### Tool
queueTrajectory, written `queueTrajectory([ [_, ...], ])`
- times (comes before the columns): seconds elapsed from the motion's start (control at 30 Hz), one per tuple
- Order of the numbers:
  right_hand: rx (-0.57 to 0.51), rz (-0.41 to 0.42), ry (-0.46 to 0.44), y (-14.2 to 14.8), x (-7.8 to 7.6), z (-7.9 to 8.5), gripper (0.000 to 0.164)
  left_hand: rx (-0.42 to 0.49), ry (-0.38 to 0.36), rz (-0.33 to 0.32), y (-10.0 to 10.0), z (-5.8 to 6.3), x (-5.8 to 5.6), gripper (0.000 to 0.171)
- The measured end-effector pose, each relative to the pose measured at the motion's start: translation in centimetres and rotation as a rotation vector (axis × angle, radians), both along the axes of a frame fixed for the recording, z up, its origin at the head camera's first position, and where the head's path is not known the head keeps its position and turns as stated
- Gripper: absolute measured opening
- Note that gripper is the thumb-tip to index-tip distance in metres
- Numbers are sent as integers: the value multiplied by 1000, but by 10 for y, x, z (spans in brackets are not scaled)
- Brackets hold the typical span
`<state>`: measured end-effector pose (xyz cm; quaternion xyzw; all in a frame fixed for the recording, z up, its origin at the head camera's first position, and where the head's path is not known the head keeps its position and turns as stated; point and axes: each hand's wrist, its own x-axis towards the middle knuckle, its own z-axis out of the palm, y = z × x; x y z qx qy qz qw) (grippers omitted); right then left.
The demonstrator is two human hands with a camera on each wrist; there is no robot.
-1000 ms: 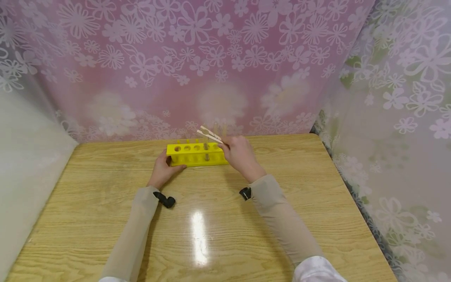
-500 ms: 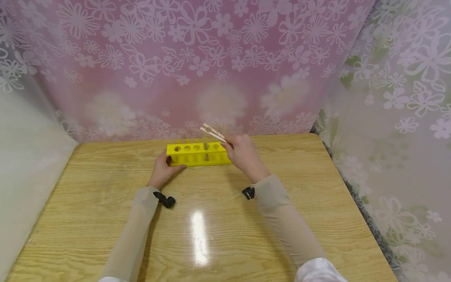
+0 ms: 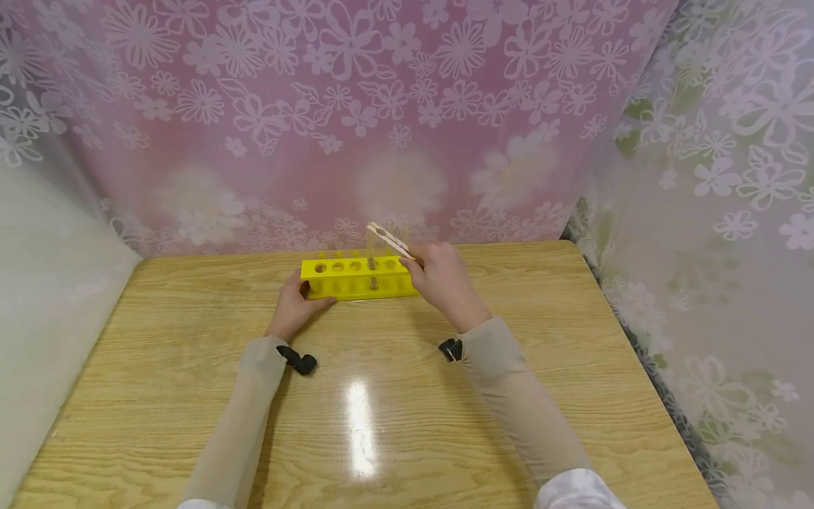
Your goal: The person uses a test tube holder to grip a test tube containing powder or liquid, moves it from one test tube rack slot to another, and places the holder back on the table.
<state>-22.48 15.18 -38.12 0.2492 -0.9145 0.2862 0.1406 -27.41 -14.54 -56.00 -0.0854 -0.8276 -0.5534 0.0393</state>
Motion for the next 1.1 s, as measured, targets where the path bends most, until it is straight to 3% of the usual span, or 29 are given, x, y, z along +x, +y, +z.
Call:
queueTrajectory([
  [0.27, -8, -23, -1, 2, 1, 1, 12, 6, 5, -4, -1, 0, 0, 70],
  [0.5, -44, -59, -27, 6, 2, 4, 23, 9, 5, -2, -1, -1, 0, 71],
  [0.73, -74, -121, -24, 12, 1, 3, 16, 5, -12, -4, 0, 1, 0, 72],
  [1.1, -107, -234, -17, 21, 2, 3, 20, -5, -4, 1, 1, 0, 0, 72],
])
